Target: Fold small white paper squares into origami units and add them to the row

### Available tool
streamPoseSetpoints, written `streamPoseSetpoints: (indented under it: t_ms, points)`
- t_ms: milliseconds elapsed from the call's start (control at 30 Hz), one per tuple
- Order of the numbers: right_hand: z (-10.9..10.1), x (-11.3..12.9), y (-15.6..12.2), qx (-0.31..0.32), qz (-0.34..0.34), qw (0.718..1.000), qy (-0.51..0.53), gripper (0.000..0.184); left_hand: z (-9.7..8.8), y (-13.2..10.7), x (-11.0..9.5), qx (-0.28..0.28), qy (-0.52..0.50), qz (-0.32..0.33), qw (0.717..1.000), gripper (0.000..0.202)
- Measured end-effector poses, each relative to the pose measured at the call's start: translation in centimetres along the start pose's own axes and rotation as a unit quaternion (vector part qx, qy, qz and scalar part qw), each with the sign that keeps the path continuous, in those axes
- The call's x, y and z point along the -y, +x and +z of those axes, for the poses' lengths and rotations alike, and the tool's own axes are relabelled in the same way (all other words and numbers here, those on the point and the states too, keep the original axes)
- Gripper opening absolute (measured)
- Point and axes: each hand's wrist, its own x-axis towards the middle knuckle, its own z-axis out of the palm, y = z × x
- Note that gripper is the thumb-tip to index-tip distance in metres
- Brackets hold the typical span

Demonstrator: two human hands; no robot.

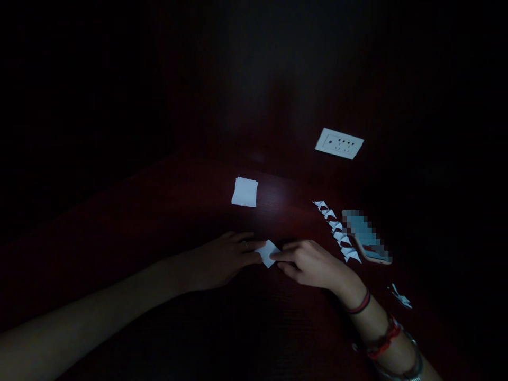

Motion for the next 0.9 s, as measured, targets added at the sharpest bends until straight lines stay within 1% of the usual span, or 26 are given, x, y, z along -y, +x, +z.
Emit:
streamPoseSetpoints:
  t_ms: [233, 400, 500, 667, 900]
  points:
    - [0.06, 0.00, 0.07, 0.001, 0.000, 1.000, -0.001, 0.030, -0.19, -0.21, 0.01, 0.012, 0.005, 0.008, 1.000, 0.055]
    - [0.25, 0.02, 0.07, -0.015, 0.003, 1.000, 0.006, 0.030, -0.30, -0.27, -0.18, 0.017, 0.019, 0.000, 1.000, 0.051]
    - [0.31, 0.05, 0.07, -0.018, 0.003, 1.000, 0.000, 0.031, -0.42, -0.24, -0.29, 0.022, 0.024, 0.001, 0.999, 0.054]
    - [0.24, 0.22, 0.14, -0.012, 0.000, 1.000, -0.010, 0.029, -0.38, -0.12, -0.29, 0.020, 0.022, -0.001, 1.000, 0.057]
    - [0.00, 0.34, 0.12, 0.001, -0.016, 1.000, 0.017, 0.028, 0.04, -0.13, -0.12, 0.013, 0.027, 0.000, 1.000, 0.055]
